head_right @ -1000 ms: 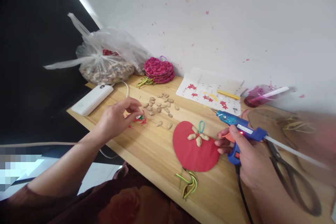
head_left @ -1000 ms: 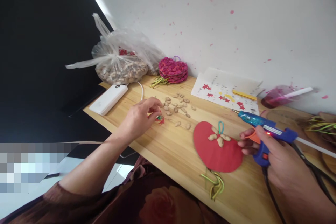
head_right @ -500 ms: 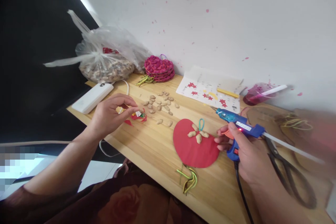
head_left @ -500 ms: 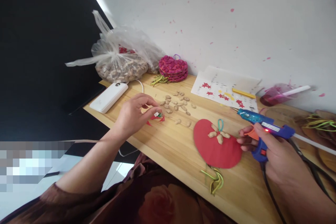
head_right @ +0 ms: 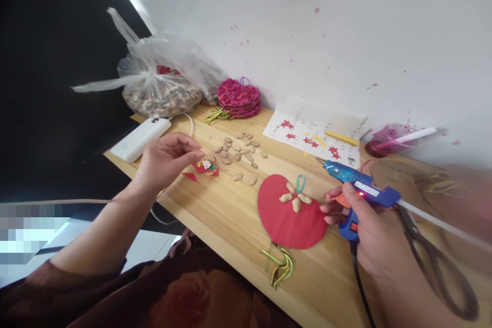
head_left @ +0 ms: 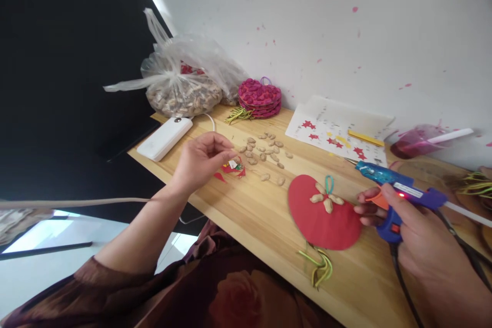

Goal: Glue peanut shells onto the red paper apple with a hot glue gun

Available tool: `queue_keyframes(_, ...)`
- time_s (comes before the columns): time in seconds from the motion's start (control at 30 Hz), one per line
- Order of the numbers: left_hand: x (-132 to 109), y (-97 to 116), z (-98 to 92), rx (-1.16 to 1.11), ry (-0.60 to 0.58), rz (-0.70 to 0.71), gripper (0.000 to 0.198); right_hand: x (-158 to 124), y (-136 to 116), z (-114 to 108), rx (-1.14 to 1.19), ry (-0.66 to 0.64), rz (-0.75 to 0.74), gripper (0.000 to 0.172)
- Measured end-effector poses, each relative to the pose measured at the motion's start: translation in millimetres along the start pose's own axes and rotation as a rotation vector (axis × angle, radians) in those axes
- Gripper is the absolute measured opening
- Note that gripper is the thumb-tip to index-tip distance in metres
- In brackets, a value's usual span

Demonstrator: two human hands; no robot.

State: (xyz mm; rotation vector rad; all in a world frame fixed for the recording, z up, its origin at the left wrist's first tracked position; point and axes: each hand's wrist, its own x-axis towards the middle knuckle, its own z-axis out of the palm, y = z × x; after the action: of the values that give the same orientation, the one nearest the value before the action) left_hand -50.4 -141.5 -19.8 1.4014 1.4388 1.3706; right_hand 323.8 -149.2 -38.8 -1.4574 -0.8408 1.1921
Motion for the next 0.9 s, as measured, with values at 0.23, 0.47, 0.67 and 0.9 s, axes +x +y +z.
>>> queue_keyframes(0.23, -5, 0, 7.3, -0.492, -0.129, -0.214, 0.029, -1, 0, -1, 0.004, 0.004, 0.017, 0.038)
queue_keyframes(0.47, -8, 1, 10.3, -0.603, -0.199, -0.255, 0.037, -3, 0, 1, -0.008, 0.003, -0.018, 0.037)
queue_keyframes(0.67, -9, 8, 11.5, -0.666, -0.273, -0.279, 0.046, -2, 1, 1, -0.042, -0.007, -0.054, 0.033)
queue_keyframes(0.9, -9, 3, 9.7, -0.770, -0.266, -0.315, 0.043, -10, -13, 11, -0.068, 0.008, -0.082, 0.033)
